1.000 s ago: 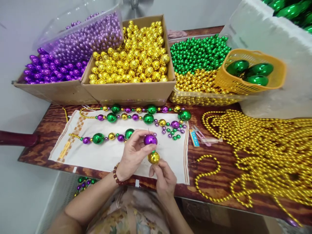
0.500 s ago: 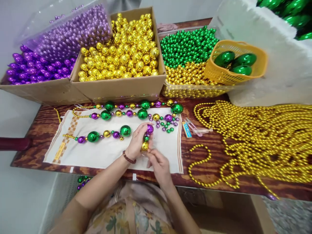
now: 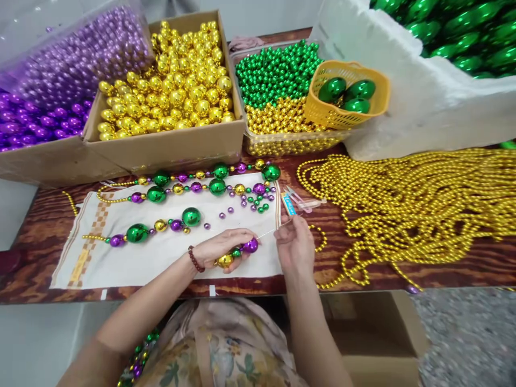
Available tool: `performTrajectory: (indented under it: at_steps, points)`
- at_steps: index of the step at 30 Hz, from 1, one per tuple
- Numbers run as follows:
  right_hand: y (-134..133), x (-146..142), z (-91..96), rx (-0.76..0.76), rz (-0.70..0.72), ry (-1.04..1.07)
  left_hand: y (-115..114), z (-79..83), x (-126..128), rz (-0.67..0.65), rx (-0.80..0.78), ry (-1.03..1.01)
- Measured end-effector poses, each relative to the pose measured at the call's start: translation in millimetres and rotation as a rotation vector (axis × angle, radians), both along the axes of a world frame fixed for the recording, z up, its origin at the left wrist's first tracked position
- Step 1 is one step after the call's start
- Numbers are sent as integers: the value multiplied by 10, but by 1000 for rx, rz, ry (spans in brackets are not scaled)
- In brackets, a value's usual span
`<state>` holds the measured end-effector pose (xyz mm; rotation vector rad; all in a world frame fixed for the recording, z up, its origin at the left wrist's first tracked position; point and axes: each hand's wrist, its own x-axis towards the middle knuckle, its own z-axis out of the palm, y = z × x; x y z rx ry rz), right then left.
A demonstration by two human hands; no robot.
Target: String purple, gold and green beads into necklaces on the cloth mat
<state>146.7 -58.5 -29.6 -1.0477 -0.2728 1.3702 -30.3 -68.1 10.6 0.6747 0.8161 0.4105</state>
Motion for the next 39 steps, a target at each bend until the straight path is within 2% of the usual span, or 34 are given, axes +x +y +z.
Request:
performTrajectory:
  at_steps: [5,7,11,13,16,18,20,22,26,28,31,34,39]
  points:
    - [-159,-20,63,16,240,4,89,60,36,-90,25,7]
    - [-202,-46,63,42,218,-28,92,76,54,-131,25,26]
    - [-179,50,32,51,69,-108,34,84,50,-232,71,101]
    - [-163,131,19,57,65,-104,19,103,20,-290,112,162]
    - [-186,201,5,79,165,-92,63,190,-54,-337,237,303]
    - [-216,199,-6,105,214,-156,127,277,-111,-362,337,400]
    - [-228,179,-5,137,203,-231,194,354,-162,-422,436,478]
    - [-211,189,24,163,154,-223,245,384,-198,-508,609,582]
    - [-143,454,165,183,16,-40,257,253,-227,-677,1146,940]
    - [-141,712,232,203,-117,-27,229,130,-229,-791,1301,1116]
    - [-205,1126,284,235,-304,-101,178,-44,-224,-912,1429,1255]
    - [-307,1413,294,228,-420,-179,147,-169,-210,-917,1532,1282]
    - [-425,1505,285,162,-445,-258,120,-224,-155,-857,1610,1270]
